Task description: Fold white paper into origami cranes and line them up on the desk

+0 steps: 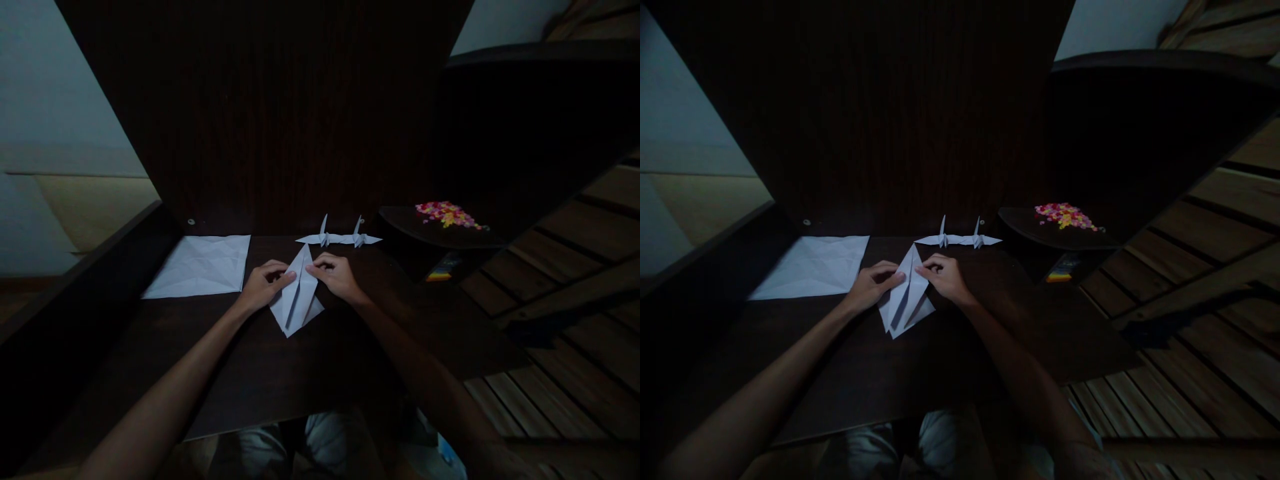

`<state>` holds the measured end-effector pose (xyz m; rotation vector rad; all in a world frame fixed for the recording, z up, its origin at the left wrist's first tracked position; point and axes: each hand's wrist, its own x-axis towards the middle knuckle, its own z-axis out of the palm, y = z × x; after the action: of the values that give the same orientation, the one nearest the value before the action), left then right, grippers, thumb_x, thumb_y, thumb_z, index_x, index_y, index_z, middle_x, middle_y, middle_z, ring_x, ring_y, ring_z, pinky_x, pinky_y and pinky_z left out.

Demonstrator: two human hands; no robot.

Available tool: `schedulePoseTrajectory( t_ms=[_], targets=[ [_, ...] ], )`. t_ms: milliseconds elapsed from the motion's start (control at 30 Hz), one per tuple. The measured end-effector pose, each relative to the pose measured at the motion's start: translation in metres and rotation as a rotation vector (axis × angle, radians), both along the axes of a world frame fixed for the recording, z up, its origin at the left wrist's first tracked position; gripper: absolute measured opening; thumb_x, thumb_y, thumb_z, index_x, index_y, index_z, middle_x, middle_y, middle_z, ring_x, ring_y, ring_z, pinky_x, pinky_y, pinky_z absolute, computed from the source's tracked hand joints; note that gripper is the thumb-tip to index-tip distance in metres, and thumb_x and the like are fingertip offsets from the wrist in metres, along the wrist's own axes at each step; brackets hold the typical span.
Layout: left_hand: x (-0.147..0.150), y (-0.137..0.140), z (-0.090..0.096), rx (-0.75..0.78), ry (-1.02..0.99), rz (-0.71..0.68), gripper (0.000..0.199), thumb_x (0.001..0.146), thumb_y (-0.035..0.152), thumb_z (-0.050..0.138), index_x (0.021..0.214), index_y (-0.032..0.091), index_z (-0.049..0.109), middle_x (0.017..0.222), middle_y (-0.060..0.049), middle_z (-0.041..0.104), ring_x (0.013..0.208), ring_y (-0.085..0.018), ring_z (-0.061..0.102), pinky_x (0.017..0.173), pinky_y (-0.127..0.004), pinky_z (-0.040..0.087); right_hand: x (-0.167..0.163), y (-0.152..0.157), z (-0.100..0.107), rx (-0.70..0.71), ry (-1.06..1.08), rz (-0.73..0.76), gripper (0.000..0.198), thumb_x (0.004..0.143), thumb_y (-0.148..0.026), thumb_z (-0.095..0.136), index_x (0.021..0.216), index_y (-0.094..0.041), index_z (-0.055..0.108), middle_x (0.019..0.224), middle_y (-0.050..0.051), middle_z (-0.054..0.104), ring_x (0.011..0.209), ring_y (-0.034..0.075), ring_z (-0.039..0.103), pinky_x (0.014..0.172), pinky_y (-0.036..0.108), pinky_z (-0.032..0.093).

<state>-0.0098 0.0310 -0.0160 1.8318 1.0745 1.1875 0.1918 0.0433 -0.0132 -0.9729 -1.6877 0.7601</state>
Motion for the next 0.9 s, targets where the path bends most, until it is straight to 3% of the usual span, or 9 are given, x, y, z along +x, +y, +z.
schedulePoseTrajectory(
  t_ms=[133, 300, 400, 500, 633, 700, 800, 900],
  targets=[
    [0.0, -0.001, -0.002, -0.033, -0.023, -0.057, 0.02, 0.075, 0.038, 0.069, 0.08, 0.019, 0.075, 0.089, -0.008, 0.068, 0.082, -0.02, 0.063, 0.073, -0.032, 0.049, 0.0, -0.001, 0.0, 0.011, 0.053, -0.04, 0.02, 0.071, -0.034, 0.07, 0.068, -0.016, 0.066, 0.069, 0.001, 0.057, 0.058, 0.011, 0.049, 0.051, 0.025, 0.036],
    [0.0, -0.001, -0.003, -0.083, -0.139, 0.009, 0.021, 0.072, 0.039, 0.072, 0.078, 0.019, 0.076, 0.089, -0.008, 0.069, 0.084, -0.02, 0.063, 0.076, -0.033, 0.05, -0.002, -0.003, 0.0, -0.019, 0.052, -0.018, 0.02, 0.07, -0.035, 0.072, 0.076, -0.017, 0.067, 0.079, 0.002, 0.058, 0.06, 0.01, 0.048, 0.051, 0.023, 0.037],
    [-0.001, -0.001, -0.004, -0.115, -0.211, 0.07, 0.024, 0.071, 0.041, 0.073, 0.08, 0.019, 0.076, 0.094, -0.008, 0.069, 0.089, -0.021, 0.063, 0.079, -0.034, 0.051, -0.003, -0.001, -0.005, -0.086, 0.034, -0.009, 0.026, 0.065, -0.035, 0.074, 0.085, -0.018, 0.068, 0.087, 0.002, 0.058, 0.062, 0.009, 0.05, 0.051, 0.021, 0.04],
    [0.0, -0.001, -0.006, -0.128, -0.254, 0.11, 0.028, 0.066, 0.041, 0.076, 0.079, 0.016, 0.075, 0.099, -0.01, 0.069, 0.091, -0.023, 0.064, 0.079, -0.035, 0.052, -0.007, 0.001, -0.013, -0.194, 0.116, 0.032, 0.028, 0.067, -0.036, 0.071, 0.087, -0.018, 0.065, 0.077, 0.0, 0.059, 0.06, 0.009, 0.052, 0.051, 0.021, 0.042],
    [0.004, -0.001, -0.008, -0.231, -0.297, 0.107, 0.047, 0.062, 0.038, 0.079, 0.101, 0.014, 0.068, 0.09, -0.008, 0.071, 0.072, -0.019, 0.067, 0.064, -0.031, 0.053, -0.013, 0.003, -0.018, -0.258, 0.231, 0.015, 0.028, 0.065, -0.036, 0.072, 0.081, -0.018, 0.06, 0.066, -0.002, 0.059, 0.058, 0.012, 0.055, 0.05, 0.023, 0.043],
    [0.007, -0.001, -0.009, -0.264, -0.316, 0.115, 0.058, 0.062, 0.035, 0.079, 0.112, 0.014, 0.061, 0.098, -0.009, 0.07, 0.065, -0.016, 0.066, 0.06, -0.029, 0.053, -0.014, 0.001, -0.017, -0.251, 0.251, -0.02, 0.028, 0.063, -0.034, 0.073, 0.08, -0.018, 0.058, 0.065, -0.002, 0.06, 0.059, 0.012, 0.056, 0.053, 0.024, 0.044],
    [0.009, -0.001, -0.008, -0.256, -0.343, 0.114, 0.064, 0.062, 0.032, 0.079, 0.118, 0.014, 0.054, 0.113, -0.013, 0.065, 0.069, -0.014, 0.066, 0.064, -0.028, 0.054, -0.014, -0.002, -0.014, -0.231, 0.225, -0.067, 0.029, 0.063, -0.03, 0.073, 0.084, -0.018, 0.057, 0.065, -0.002, 0.062, 0.06, 0.013, 0.058, 0.058, 0.026, 0.045],
    [0.01, -0.001, -0.007, -0.283, -0.361, 0.087, 0.069, 0.061, 0.03, 0.078, 0.121, 0.013, 0.05, 0.103, -0.012, 0.068, 0.078, -0.017, 0.067, 0.069, -0.029, 0.053, -0.015, -0.003, -0.013, -0.232, 0.216, -0.094, 0.033, 0.063, -0.029, 0.073, 0.09, -0.018, 0.057, 0.066, -0.002, 0.062, 0.066, 0.015, 0.061, 0.063, 0.028, 0.047]
  ],
)
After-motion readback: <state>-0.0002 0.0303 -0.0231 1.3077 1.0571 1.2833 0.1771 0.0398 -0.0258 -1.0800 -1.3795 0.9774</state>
